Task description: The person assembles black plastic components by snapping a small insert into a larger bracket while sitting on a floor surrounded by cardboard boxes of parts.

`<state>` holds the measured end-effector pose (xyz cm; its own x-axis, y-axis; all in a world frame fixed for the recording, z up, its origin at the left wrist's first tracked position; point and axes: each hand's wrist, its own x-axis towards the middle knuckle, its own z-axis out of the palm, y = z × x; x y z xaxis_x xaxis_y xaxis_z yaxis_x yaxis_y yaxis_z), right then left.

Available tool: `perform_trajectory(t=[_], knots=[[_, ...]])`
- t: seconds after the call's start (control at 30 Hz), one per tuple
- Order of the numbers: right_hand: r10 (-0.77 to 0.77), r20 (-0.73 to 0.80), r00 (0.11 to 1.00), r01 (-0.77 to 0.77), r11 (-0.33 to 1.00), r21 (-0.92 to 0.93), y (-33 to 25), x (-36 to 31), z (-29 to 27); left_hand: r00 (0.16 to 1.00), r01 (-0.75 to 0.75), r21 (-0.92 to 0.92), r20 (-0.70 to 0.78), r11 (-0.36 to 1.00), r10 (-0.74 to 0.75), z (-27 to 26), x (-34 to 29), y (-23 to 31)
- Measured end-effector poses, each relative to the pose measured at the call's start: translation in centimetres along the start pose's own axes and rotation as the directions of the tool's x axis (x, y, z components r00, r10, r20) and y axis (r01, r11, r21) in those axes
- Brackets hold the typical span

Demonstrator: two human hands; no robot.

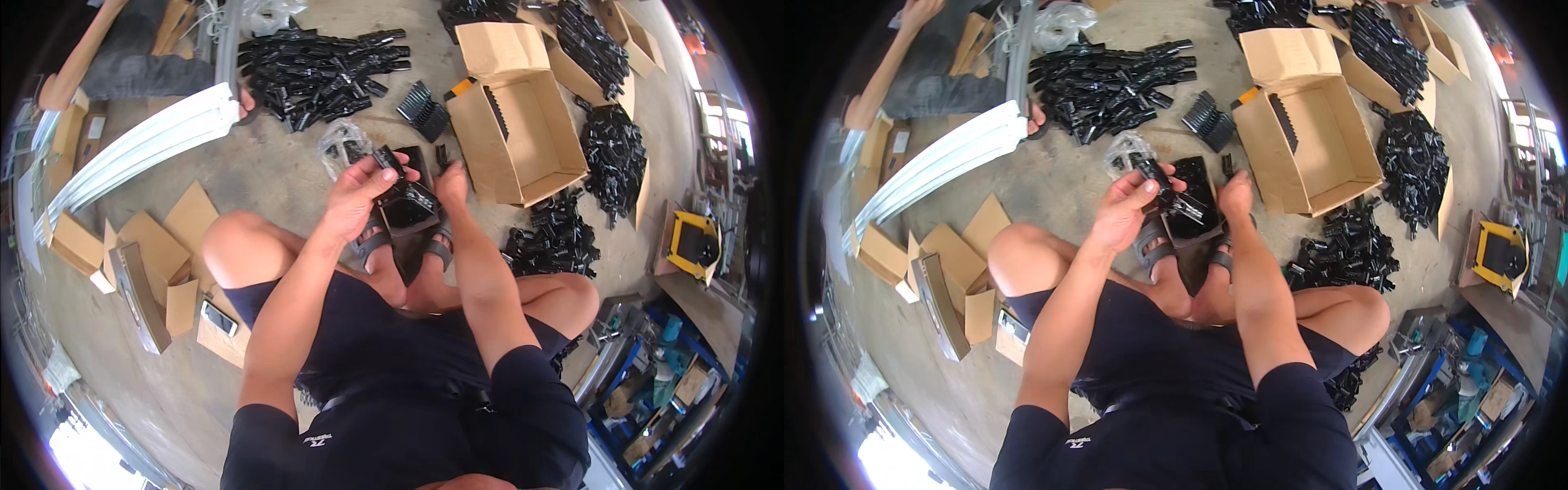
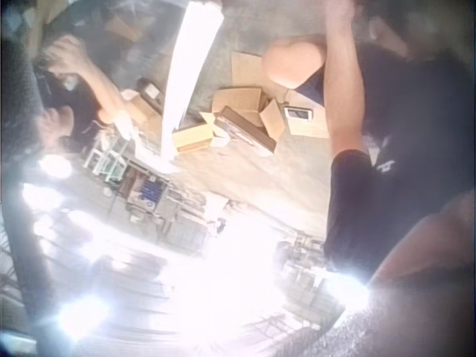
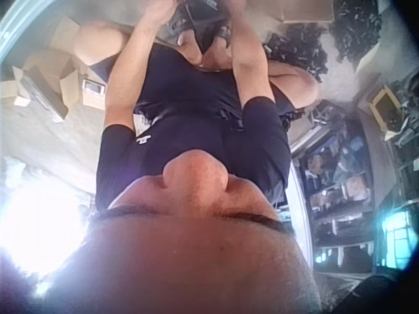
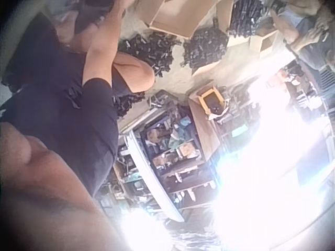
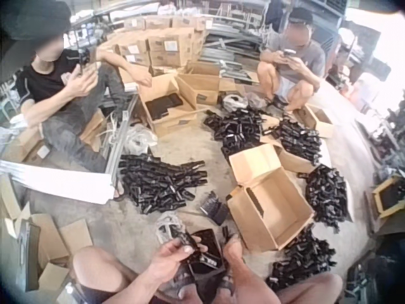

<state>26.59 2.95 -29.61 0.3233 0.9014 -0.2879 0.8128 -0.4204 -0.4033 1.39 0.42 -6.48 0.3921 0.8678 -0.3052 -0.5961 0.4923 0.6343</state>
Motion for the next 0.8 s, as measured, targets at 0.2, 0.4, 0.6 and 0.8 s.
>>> perform_trajectory(t=[0.2, 0.4, 0.6, 0.8], knots=[[-0.216, 0.021, 0.976, 0.198, 0.926, 0.32, -5.3, -4.5, -11.1, 0.999, -0.044, 0.031, -0.015, 0.999, 0.044, 0.0, -0.3, 0.2], [-0.53, -0.204, 0.823, 0.565, 0.727, 0.391, -11.8, -13.7, -22.9, 0.999, -0.037, 0.142, 0.028, 0.989, 0.034, 1.3, 0.1, -1.4], [-0.611, -0.231, 0.757, 0.653, 0.722, 0.23, -13.4, -18.1, -21.8, 0.994, -0.085, 0.026, 0.068, 0.996, 0.083, 1.9, -2.1, -2.2], [-0.683, -0.184, 0.707, 0.706, 0.697, 0.127, -14.2, -20.9, -22.9, 0.987, -0.137, 0.064, 0.096, 0.988, 0.131, 2.3, -4.1, -1.6]])
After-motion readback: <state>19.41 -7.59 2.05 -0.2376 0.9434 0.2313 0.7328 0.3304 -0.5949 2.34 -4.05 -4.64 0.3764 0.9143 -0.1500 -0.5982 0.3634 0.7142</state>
